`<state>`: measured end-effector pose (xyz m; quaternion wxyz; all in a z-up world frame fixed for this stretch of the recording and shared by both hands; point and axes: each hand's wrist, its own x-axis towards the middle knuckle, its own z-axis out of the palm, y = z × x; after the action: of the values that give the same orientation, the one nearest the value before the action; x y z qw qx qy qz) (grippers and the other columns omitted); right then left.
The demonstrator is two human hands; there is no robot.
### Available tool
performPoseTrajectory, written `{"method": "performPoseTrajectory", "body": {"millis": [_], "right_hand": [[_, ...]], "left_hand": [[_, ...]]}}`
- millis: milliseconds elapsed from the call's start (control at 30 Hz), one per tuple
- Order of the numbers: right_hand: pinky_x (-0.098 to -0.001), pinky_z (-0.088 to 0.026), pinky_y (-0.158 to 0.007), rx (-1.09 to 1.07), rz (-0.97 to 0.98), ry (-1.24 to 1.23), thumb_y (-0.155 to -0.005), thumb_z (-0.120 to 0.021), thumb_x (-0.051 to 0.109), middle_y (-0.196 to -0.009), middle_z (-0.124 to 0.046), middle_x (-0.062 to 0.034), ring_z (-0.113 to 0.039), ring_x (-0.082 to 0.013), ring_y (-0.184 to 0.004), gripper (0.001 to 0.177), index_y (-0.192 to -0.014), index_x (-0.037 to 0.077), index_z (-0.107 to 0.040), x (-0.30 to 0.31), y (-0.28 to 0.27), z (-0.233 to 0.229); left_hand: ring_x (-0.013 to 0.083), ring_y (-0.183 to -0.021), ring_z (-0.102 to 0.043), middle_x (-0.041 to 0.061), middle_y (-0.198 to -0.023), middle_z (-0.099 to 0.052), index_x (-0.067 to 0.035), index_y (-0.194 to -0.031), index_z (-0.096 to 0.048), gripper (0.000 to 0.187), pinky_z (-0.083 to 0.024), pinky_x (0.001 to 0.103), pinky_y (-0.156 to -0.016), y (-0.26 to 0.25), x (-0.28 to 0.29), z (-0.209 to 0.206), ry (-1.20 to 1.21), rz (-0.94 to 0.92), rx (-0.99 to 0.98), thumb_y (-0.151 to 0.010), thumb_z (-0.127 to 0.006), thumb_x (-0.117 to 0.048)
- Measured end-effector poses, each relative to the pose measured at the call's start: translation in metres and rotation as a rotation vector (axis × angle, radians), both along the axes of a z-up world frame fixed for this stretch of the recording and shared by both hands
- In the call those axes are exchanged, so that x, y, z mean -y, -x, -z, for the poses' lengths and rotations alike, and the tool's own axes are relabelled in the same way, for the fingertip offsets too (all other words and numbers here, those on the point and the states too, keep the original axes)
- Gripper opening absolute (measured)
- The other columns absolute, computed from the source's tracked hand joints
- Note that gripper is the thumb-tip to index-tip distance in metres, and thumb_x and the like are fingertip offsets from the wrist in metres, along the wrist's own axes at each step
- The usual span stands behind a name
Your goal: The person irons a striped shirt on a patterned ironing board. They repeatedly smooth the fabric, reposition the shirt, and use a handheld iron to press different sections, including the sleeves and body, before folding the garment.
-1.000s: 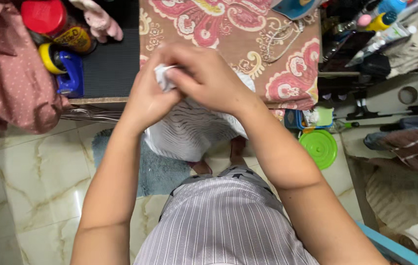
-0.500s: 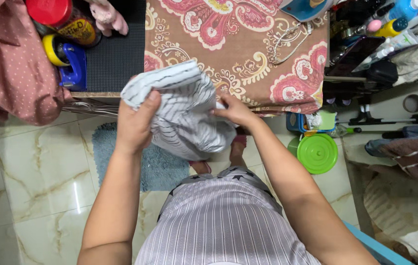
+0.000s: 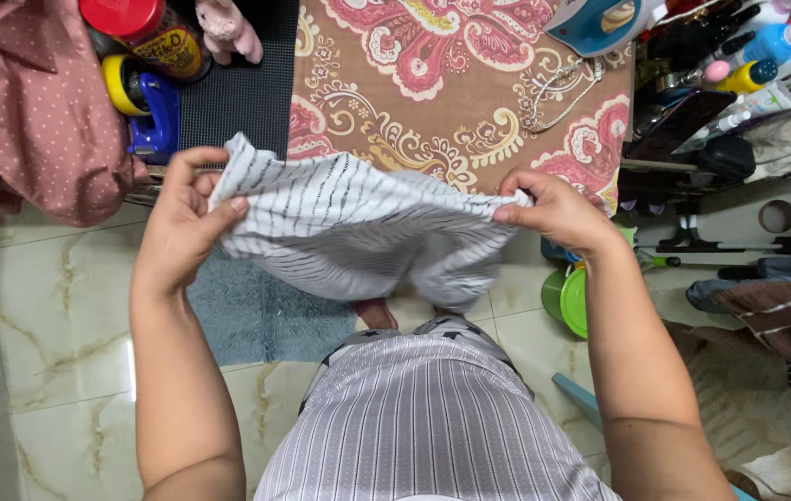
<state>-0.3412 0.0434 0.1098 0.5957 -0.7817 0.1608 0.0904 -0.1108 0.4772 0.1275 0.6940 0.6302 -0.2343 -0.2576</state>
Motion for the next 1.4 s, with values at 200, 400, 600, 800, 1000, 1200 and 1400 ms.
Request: {"method": "performPoseTrajectory", "body": {"millis": [200, 400, 600, 800, 1000, 1200, 1400], "right_hand": [[-0.0235, -0.047, -0.075, 0.132, 0.115, -0.011, -0.094, -0.074, 0.013, -0.109, -0.066, 0.0068, -0.058, -0.005, -0.093, 0.017, -0.098, 0.008, -0.058, -0.017, -0.005, -0.026], [-0.0228, -0.048, -0.062, 0.034, 0.246, -0.061, -0.092, -0.073, 0.011, -0.092, -0.064, 0.0034, -0.059, -0.0052, -0.079, 0.02, -0.104, 0.01, -0.057, -0.013, -0.011, -0.028], [-0.02, -0.046, -0.074, 0.143, 0.226, -0.161, -0.091, -0.073, 0.004, -0.098, -0.06, 0.0059, -0.055, -0.0043, -0.088, 0.028, -0.112, 0.012, -0.057, 0.004, -0.003, -0.017], [-0.029, -0.039, -0.075, 0.063, 0.251, -0.241, -0.095, -0.072, 0.009, -0.106, -0.061, -0.0005, -0.052, -0.0122, -0.094, 0.012, -0.104, 0.008, -0.064, 0.022, 0.003, -0.02], [-0.0392, -0.043, -0.102, 0.119, -0.214, 0.41, -0.068, -0.087, 0.02, -0.121, -0.058, -0.0102, -0.055, -0.026, -0.12, 0.042, -0.107, 0.01, -0.073, 0.016, 0.009, -0.048], [-0.0439, -0.041, -0.104, 0.281, -0.248, 0.811, -0.085, -0.074, 0.024, -0.143, -0.054, -0.0145, -0.052, -0.0352, -0.129, 0.016, -0.096, 0.014, -0.074, 0.014, 0.016, -0.053], [-0.046, -0.05, -0.099, -0.105, -0.078, 0.511, -0.099, -0.063, 0.031, -0.101, -0.068, -0.0129, -0.067, -0.0292, -0.101, 0.023, -0.106, 0.009, -0.068, 0.028, 0.026, -0.031]], "left_hand": [[0.0136, -0.116, -0.058, 0.006, -0.127, -0.065, 0.0, -0.137, -0.059, 0.043, -0.046, 0.029, -0.103, -0.013, -0.004, 0.033, -0.135, 0.067, -0.051, -0.094, -0.059, 0.004], [0.0105, -0.117, -0.056, -0.001, -0.126, -0.062, -0.005, -0.134, -0.056, 0.056, -0.044, 0.027, -0.105, -0.022, 0.008, 0.049, 0.007, 0.12, -0.081, -0.08, -0.051, 0.01], [0.0107, -0.107, -0.057, 0.0, -0.113, -0.06, -0.007, -0.109, -0.061, 0.035, -0.045, 0.024, -0.098, -0.021, 0.028, 0.044, -0.117, 0.196, 0.168, -0.08, -0.05, 0.009], [0.0212, -0.121, -0.051, 0.006, -0.134, -0.054, -0.008, -0.083, -0.045, 0.025, -0.039, 0.03, -0.106, -0.013, 0.054, 0.027, -0.047, 0.094, 0.422, -0.08, -0.065, 0.007], [0.0255, -0.129, -0.057, 0.005, -0.117, -0.068, -0.008, -0.074, -0.044, 0.03, -0.029, 0.044, -0.123, -0.006, 0.066, -0.008, -0.046, 0.128, 0.581, -0.078, -0.072, 0.003], [0.018, -0.097, -0.062, 0.0, -0.089, -0.062, -0.009, -0.088, -0.052, 0.024, -0.021, 0.053, -0.129, 0.0, 0.079, -0.044, -0.251, -0.049, 0.778, -0.084, -0.076, -0.007], [0.0246, -0.109, -0.062, 0.002, -0.086, -0.065, -0.011, -0.088, -0.073, 0.017, -0.01, 0.061, -0.127, -0.011, 0.083, -0.089, -0.566, -0.091, 1.049, -0.089, -0.085, -0.023]]}}
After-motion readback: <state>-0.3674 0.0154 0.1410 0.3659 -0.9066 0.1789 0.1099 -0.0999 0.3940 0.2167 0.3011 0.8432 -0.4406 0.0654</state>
